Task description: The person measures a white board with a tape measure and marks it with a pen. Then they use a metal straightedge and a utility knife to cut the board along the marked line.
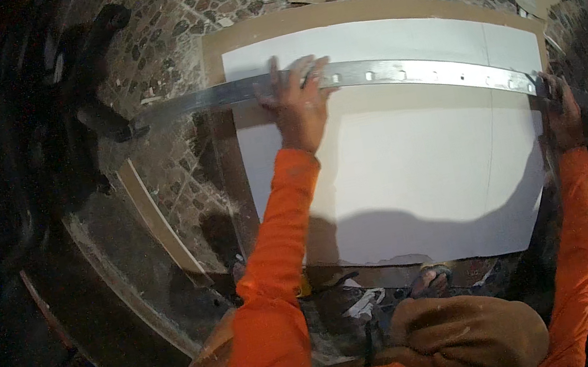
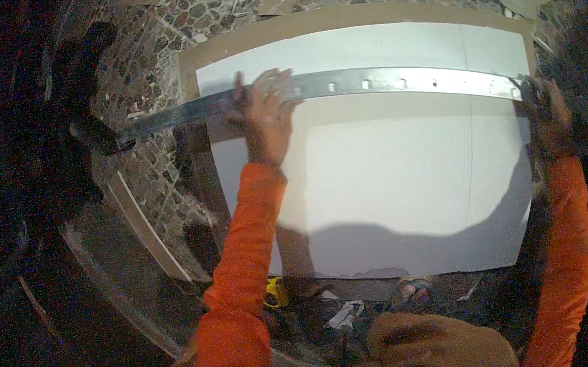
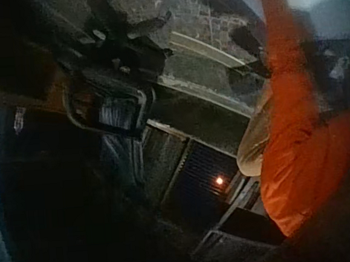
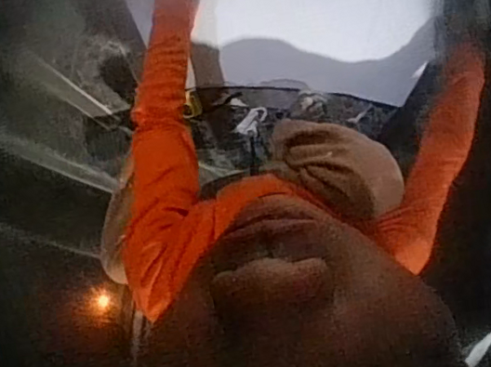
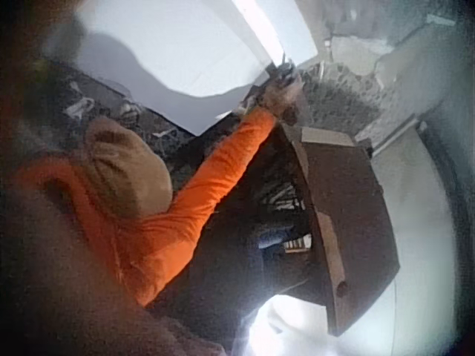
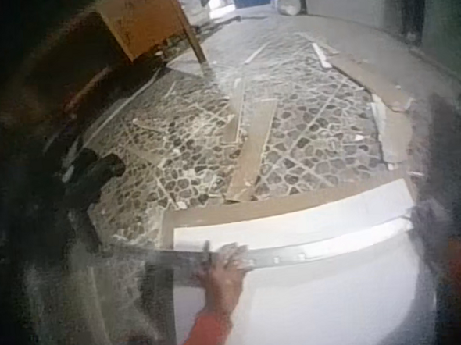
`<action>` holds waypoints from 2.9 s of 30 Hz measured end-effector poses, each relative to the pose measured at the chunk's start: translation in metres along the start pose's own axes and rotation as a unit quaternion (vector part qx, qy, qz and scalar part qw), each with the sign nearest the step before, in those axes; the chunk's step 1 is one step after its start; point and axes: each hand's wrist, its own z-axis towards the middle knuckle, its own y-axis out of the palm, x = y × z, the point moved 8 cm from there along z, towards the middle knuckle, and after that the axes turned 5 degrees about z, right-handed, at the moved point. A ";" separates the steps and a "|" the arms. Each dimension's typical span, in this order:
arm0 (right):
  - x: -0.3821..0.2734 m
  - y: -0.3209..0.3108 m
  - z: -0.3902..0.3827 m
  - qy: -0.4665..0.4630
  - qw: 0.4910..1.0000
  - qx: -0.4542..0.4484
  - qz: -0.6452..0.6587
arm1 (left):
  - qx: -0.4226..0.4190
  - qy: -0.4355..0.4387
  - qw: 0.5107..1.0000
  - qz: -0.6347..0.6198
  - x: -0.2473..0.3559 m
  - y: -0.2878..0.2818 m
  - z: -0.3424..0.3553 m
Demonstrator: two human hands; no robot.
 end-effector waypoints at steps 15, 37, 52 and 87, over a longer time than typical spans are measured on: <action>0.012 0.044 0.034 0.178 0.970 -0.132 0.101 | 0.135 -0.298 0.926 -0.187 -0.041 -0.003 -0.021; -0.022 0.053 0.047 0.115 0.970 -0.207 -0.047 | 0.017 -0.164 0.986 -0.028 -0.014 0.006 0.000; -0.033 0.059 0.051 0.070 0.967 -0.231 -0.082 | 0.040 -0.144 0.989 -0.008 -0.015 0.005 -0.002; -0.043 0.057 0.046 0.014 0.950 -0.273 -0.153 | 0.021 -0.124 0.990 0.059 -0.003 0.007 0.002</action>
